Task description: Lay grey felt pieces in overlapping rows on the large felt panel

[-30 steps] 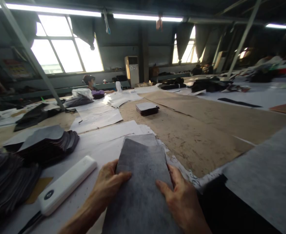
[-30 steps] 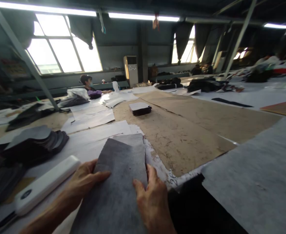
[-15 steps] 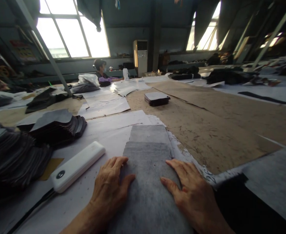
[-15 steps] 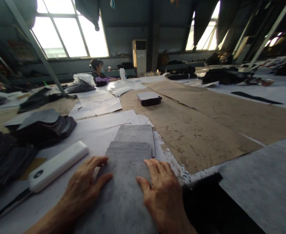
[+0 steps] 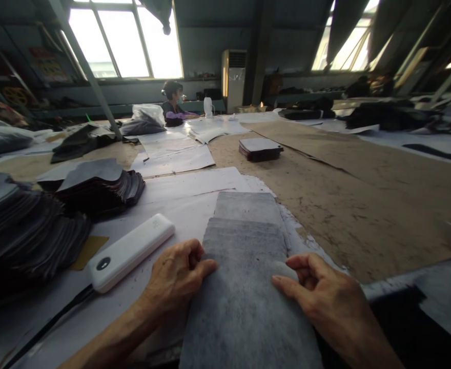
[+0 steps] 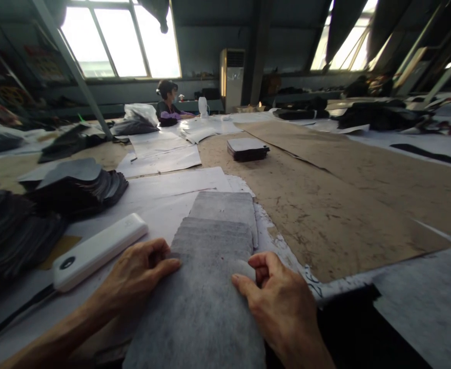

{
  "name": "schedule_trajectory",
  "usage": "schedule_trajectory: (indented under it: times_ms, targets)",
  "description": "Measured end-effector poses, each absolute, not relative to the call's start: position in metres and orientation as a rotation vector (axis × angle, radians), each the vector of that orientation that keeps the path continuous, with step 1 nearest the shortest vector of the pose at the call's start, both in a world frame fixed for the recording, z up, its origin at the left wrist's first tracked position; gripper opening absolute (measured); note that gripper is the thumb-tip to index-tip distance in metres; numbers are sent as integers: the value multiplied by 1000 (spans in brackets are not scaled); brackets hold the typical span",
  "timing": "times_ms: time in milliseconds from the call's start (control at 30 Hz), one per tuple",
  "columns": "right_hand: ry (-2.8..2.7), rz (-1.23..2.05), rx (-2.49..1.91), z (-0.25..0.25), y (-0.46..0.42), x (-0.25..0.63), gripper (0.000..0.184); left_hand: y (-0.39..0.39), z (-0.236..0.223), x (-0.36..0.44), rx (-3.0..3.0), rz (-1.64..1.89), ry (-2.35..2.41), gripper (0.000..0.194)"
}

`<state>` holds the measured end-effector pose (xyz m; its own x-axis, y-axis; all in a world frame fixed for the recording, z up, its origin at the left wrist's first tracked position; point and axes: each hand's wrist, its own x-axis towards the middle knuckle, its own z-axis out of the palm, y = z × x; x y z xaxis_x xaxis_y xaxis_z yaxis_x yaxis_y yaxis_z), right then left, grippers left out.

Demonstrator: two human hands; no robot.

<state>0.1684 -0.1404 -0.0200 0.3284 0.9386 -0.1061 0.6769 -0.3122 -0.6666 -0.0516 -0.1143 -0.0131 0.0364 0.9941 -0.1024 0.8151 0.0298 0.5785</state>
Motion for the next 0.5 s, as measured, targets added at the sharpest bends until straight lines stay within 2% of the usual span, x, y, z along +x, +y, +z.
schedule_trajectory:
  times_ms: [133,500]
  targets:
    - [-1307,724,-2018,-22,-141,168,41,-114,-13,-52,1828,469,1827,26]
    - [-1383,624,-2072,-25,-140,165,28,-111,-9,-49,1810,434,1873,21]
